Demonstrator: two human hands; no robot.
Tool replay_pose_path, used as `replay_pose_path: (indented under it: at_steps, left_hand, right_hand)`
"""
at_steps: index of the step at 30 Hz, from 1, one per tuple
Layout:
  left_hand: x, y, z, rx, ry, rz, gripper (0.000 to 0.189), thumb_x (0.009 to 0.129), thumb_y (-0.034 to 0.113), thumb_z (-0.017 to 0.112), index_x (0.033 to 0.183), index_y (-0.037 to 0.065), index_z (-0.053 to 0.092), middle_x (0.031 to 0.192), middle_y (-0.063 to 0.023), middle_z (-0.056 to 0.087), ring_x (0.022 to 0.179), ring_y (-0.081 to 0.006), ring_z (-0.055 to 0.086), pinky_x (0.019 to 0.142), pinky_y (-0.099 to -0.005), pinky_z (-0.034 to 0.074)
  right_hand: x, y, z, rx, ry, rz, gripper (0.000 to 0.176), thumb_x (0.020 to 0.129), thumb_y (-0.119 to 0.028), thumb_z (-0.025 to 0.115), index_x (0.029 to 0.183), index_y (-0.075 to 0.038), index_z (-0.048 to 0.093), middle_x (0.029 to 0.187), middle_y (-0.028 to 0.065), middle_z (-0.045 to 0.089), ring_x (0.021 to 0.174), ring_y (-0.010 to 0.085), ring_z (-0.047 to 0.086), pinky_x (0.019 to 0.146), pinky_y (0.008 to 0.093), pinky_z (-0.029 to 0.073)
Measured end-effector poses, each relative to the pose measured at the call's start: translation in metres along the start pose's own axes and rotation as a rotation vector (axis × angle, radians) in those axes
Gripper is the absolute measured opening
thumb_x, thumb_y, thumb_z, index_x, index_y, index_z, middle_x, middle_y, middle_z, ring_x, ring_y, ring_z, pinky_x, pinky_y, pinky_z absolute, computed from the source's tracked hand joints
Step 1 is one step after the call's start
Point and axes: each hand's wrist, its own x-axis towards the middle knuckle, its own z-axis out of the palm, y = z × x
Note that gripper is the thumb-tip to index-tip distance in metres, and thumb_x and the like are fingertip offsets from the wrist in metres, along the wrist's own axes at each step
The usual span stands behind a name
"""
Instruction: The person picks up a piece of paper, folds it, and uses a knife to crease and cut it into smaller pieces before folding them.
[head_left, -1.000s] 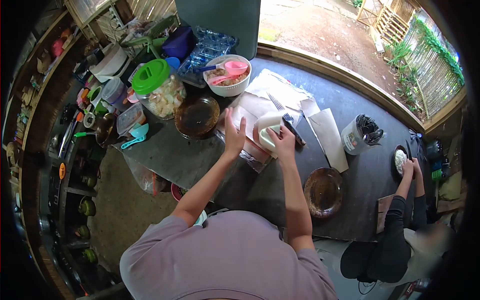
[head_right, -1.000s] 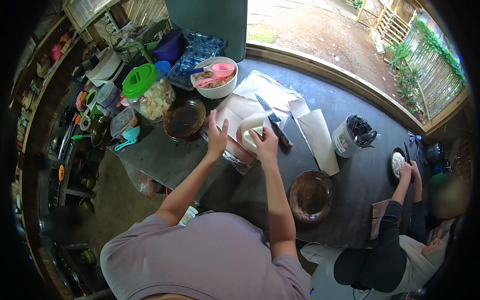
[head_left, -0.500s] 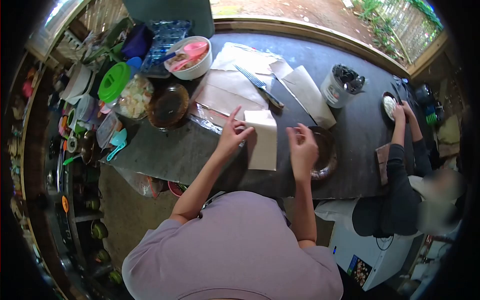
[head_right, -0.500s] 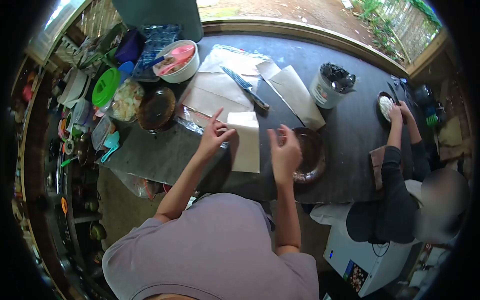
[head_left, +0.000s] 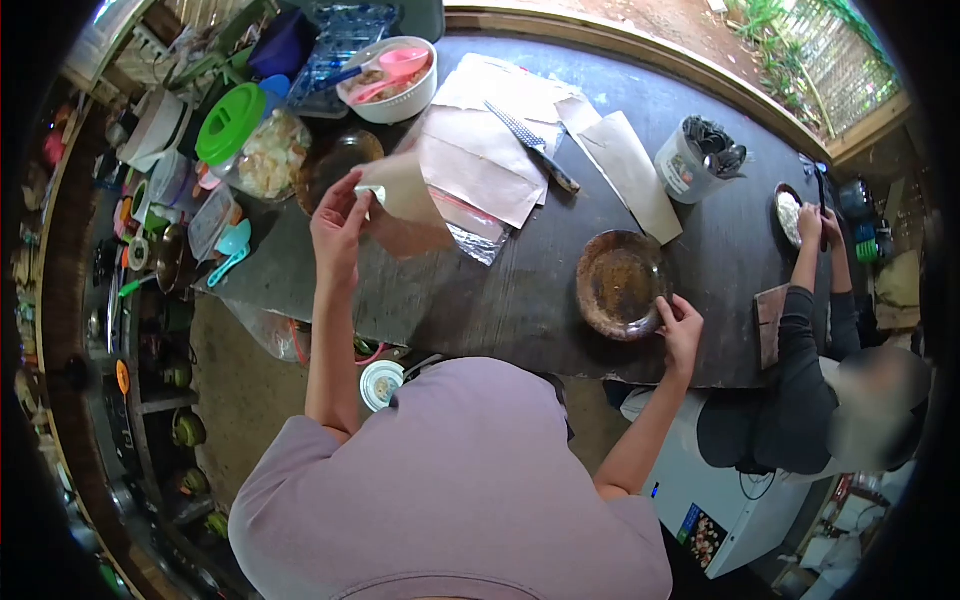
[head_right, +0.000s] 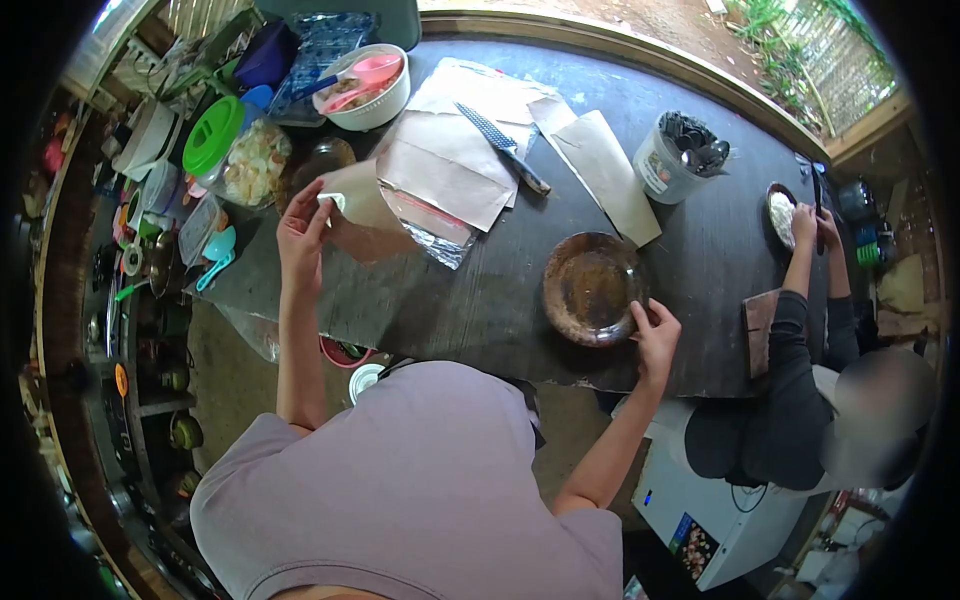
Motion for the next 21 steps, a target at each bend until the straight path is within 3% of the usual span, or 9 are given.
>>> replay_pose_path:
  at_steps: [5, 7, 8, 14, 16, 18, 20, 21]
  left_hand:
    - [-0.005, -0.003, -0.008, -0.012, 0.095, 0.107, 0.038, 0.099, 0.004, 0.072, 0.136, 0.002, 0.066, 0.125, -0.004, 0.072, 0.101, -0.0064, 0.066, 0.089, -0.0231, 0.053]
    - [-0.009, -0.002, -0.006, -0.036, 0.121, 0.078, 0.042, 0.099, 0.005, 0.073, 0.14, 0.001, 0.064, 0.127, -0.0009, 0.07, 0.092, -0.0027, 0.062, 0.077, -0.0194, 0.047]
    - [-0.011, 0.001, -0.005, -0.034, 0.127, 0.079, 0.042, 0.099, 0.005, 0.073, 0.14, 0.001, 0.064, 0.127, -0.0009, 0.07, 0.092, -0.0027, 0.062, 0.077, -0.0194, 0.047]
    - [-0.024, 0.011, 0.011, -0.077, 0.09, 0.07, 0.043, 0.098, 0.005, 0.073, 0.141, 0.001, 0.065, 0.133, -0.0025, 0.07, 0.099, -0.0049, 0.067, 0.086, -0.0205, 0.051]
    - [-0.033, 0.021, 0.025, -0.055, 0.006, -0.023, 0.045, 0.098, 0.003, 0.072, 0.142, 0.0, 0.063, 0.136, -0.0062, 0.069, 0.104, -0.0098, 0.07, 0.093, -0.025, 0.055]
    - [-0.039, 0.016, 0.041, -0.119, -0.03, -0.023, 0.047, 0.097, 0.004, 0.074, 0.142, 0.0, 0.063, 0.133, -0.0071, 0.07, 0.105, -0.0103, 0.07, 0.091, -0.0262, 0.056]
    - [-0.046, 0.012, 0.056, -0.22, -0.17, -0.151, 0.049, 0.097, 0.005, 0.075, 0.143, 0.001, 0.062, 0.128, -0.008, 0.072, 0.102, -0.011, 0.072, 0.088, -0.0265, 0.057]
    - [-0.049, 0.013, 0.066, -0.221, -0.168, -0.153, 0.049, 0.097, 0.005, 0.075, 0.143, 0.001, 0.062, 0.128, -0.008, 0.072, 0.102, -0.011, 0.072, 0.088, -0.0265, 0.057]
  right_hand:
    - [-0.01, -0.007, 0.069, 0.075, -0.106, -0.017, 0.041, 0.092, -0.015, 0.083, 0.123, 0.008, 0.071, 0.093, 0.0041, 0.074, 0.073, 0.0062, 0.064, 0.052, 0.0216, 0.049]
    - [-0.017, -0.02, 0.1, 0.089, -0.133, -0.034, 0.039, 0.093, -0.014, 0.083, 0.122, 0.009, 0.072, 0.09, 0.0027, 0.072, 0.072, 0.0059, 0.064, 0.052, 0.0218, 0.05]
    - [-0.02, -0.027, 0.112, 0.077, -0.131, -0.039, 0.039, 0.093, -0.014, 0.082, 0.122, 0.009, 0.072, 0.088, 0.0019, 0.071, 0.072, 0.0059, 0.063, 0.052, 0.0219, 0.05]
    - [-0.023, -0.026, 0.162, 0.07, -0.102, -0.057, 0.047, 0.089, -0.016, 0.087, 0.124, 0.01, 0.07, 0.087, 0.004, 0.068, 0.071, 0.0082, 0.063, 0.056, 0.0248, 0.057]
    - [-0.027, -0.03, 0.166, 0.025, -0.056, -0.099, 0.048, 0.088, -0.018, 0.088, 0.124, 0.01, 0.07, 0.085, 0.004, 0.067, 0.07, 0.0079, 0.062, 0.055, 0.0252, 0.056]
    - [-0.033, -0.039, 0.16, -0.092, -0.054, -0.114, 0.048, 0.09, -0.021, 0.087, 0.123, 0.01, 0.07, 0.088, 0.006, 0.07, 0.073, 0.0098, 0.064, 0.06, 0.028, 0.056]
    - [-0.045, -0.053, 0.157, -0.385, 0.185, -0.508, 0.047, 0.093, -0.028, 0.083, 0.121, 0.008, 0.071, 0.1, 0.01, 0.075, 0.085, 0.0131, 0.069, 0.074, 0.0309, 0.057]
    - [-0.054, -0.069, 0.154, -0.388, 0.183, -0.508, 0.047, 0.093, -0.028, 0.083, 0.121, 0.008, 0.071, 0.1, 0.01, 0.075, 0.085, 0.0131, 0.069, 0.074, 0.0309, 0.057]
